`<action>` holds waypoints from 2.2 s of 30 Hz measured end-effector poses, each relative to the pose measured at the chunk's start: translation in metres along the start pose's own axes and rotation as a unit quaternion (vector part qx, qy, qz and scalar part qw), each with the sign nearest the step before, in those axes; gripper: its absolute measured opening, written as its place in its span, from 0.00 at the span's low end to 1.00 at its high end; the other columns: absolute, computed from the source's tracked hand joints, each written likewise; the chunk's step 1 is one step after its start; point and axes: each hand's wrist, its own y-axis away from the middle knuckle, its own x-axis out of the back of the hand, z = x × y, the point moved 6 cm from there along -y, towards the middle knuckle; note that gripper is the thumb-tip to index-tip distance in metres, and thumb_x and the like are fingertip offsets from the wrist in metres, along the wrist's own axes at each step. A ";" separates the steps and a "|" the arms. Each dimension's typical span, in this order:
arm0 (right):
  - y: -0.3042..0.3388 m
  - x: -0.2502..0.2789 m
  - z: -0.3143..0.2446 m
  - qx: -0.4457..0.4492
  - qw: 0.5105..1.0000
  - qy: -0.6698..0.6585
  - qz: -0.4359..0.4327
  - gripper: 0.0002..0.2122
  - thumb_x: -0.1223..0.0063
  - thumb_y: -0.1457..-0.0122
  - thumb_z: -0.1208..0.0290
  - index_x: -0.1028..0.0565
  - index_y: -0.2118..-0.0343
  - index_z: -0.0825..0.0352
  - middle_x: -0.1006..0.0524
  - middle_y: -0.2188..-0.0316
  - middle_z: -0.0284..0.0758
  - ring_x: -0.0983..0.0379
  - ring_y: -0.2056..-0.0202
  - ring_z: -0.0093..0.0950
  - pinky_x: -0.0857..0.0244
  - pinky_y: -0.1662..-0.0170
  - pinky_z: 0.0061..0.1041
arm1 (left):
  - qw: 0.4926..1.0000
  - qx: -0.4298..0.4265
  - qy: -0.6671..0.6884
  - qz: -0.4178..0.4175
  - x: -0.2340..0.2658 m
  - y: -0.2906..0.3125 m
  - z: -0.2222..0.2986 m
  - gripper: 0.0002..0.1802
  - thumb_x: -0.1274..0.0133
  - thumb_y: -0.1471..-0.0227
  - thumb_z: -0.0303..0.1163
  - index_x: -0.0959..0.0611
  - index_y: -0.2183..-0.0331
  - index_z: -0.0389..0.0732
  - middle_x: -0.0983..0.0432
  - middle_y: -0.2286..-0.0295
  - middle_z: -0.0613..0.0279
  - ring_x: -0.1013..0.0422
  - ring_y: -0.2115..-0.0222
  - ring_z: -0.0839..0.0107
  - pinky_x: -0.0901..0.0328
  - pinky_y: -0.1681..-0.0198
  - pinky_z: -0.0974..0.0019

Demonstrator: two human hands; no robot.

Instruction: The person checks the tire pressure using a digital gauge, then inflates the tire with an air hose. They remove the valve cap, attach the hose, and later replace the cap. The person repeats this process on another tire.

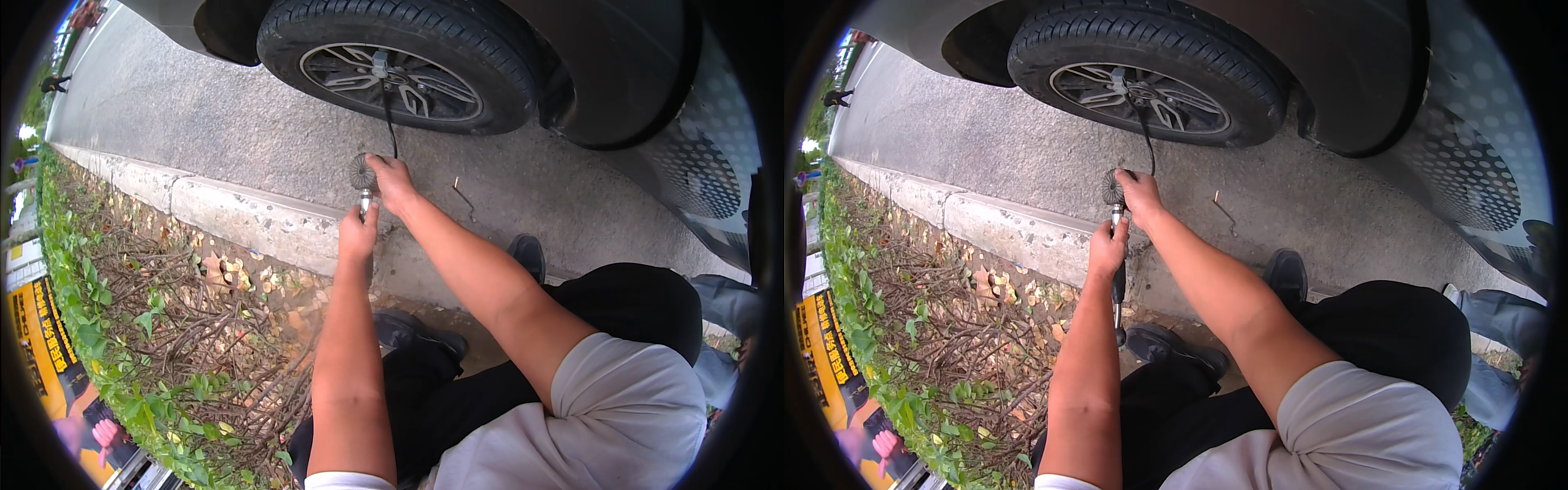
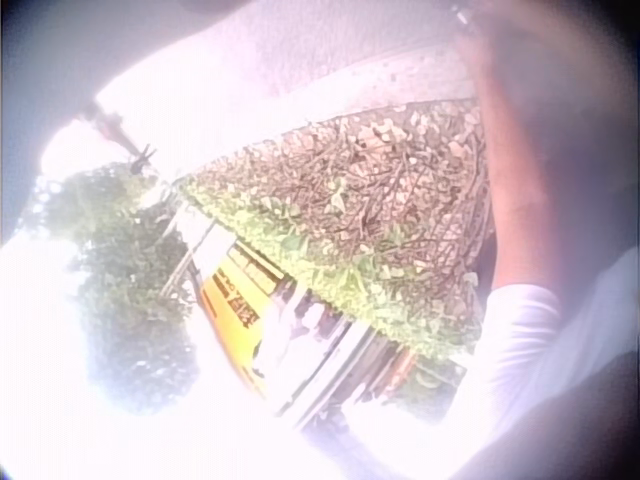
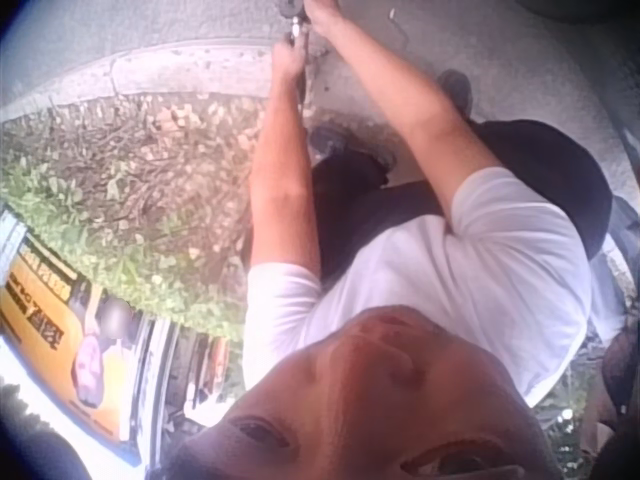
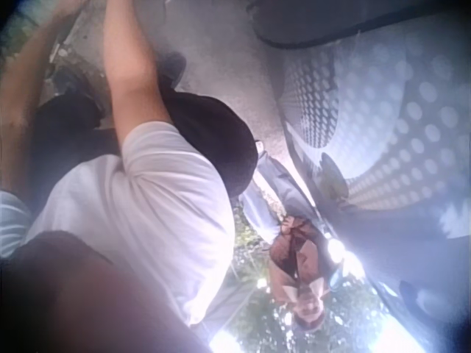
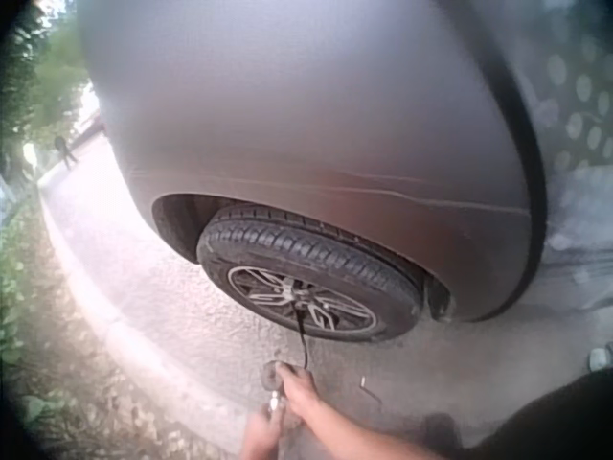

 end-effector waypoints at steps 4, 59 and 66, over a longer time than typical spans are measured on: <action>-0.001 0.002 0.000 0.021 0.999 0.038 0.017 0.13 0.46 0.42 0.64 0.24 0.66 0.73 0.24 0.72 0.31 0.31 0.72 0.20 0.36 0.67 0.24 | 0.999 -0.028 -0.016 0.010 0.000 0.000 -0.001 0.26 0.51 0.44 0.48 0.24 0.70 0.29 0.27 0.79 0.42 0.30 0.76 0.50 0.35 0.68 0.56; 0.000 -0.063 -0.156 0.132 0.991 0.014 0.015 0.36 0.48 0.46 0.42 0.34 0.49 0.75 0.28 0.53 0.45 0.29 0.52 0.36 0.39 0.48 0.39 | 0.920 0.275 -0.271 0.072 0.036 0.050 -0.043 0.21 0.43 0.51 0.46 0.19 0.63 0.38 0.30 0.57 0.49 0.31 0.55 0.53 0.31 0.56 0.53; -0.001 -0.062 -0.156 0.158 0.987 0.036 0.014 0.37 0.49 0.45 0.42 0.35 0.50 0.77 0.28 0.53 0.46 0.30 0.52 0.38 0.40 0.47 0.41 | 0.913 0.239 -0.311 0.114 0.030 0.043 -0.047 0.13 0.45 0.51 0.39 0.18 0.69 0.39 0.29 0.62 0.55 0.28 0.61 0.57 0.29 0.63 0.58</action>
